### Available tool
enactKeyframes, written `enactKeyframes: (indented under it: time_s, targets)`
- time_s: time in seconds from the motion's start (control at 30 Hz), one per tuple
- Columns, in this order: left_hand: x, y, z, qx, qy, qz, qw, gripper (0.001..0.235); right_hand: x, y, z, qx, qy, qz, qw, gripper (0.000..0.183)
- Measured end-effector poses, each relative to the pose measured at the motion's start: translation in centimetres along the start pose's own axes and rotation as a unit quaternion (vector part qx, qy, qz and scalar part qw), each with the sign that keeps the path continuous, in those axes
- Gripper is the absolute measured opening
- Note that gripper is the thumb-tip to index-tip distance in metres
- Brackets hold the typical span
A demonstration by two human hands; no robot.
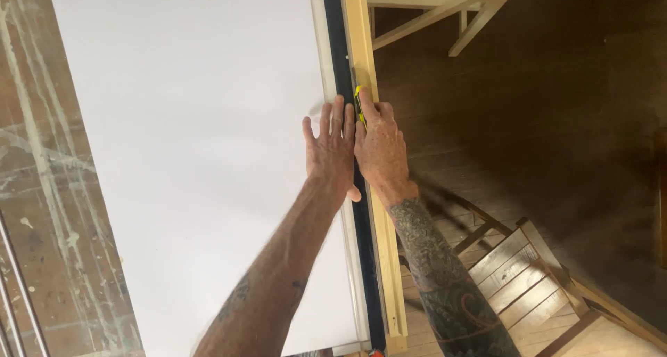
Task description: Using a utility knife and a straight edge to cut a white board on a workbench.
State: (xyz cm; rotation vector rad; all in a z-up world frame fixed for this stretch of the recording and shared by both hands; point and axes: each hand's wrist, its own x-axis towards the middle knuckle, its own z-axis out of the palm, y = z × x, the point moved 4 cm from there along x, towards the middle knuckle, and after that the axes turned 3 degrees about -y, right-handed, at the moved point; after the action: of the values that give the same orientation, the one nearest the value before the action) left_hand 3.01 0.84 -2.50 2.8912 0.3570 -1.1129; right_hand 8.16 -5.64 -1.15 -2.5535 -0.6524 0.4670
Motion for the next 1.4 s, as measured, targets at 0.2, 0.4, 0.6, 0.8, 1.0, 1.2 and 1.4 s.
enactKeyframes:
  time_s: [0.2,0.4,0.6,0.8,1.0,1.2,1.4]
  targets:
    - [-3.1,0.0,-2.4,-0.063,0.026,-0.017,0.998,0.085,-3.9,0.8,0.0,0.013,-0.031,0.019,0.999,0.059]
    - [-0.9,0.5,-0.2,-0.015,0.046,-0.026,0.998,0.118,-8.2,1.0,-0.1,0.037,-0.036,0.023,0.998,0.060]
    - [-0.5,0.5,0.2,-0.007,0.050,-0.014,0.999,0.154,-12.5,1.2,-0.1,0.014,-0.034,0.036,0.999,0.058]
    - [0.3,0.3,0.1,0.043,-0.017,-0.020,0.999,0.180,-16.6,2.1,0.0,0.049,-0.040,0.019,0.998,0.060]
    - [0.2,0.3,0.1,0.063,-0.012,-0.028,0.998,0.178,-20.8,3.2,0.4,0.059,-0.058,0.049,0.995,0.057]
    - [-0.3,0.3,-0.2,0.047,-0.011,-0.020,0.999,0.177,-25.0,4.2,0.8,0.071,-0.075,0.064,0.993,0.062]
    - [-0.3,0.3,-0.3,0.031,-0.026,-0.020,0.999,0.176,-29.0,5.4,1.5,0.042,-0.068,0.067,0.995,0.060]
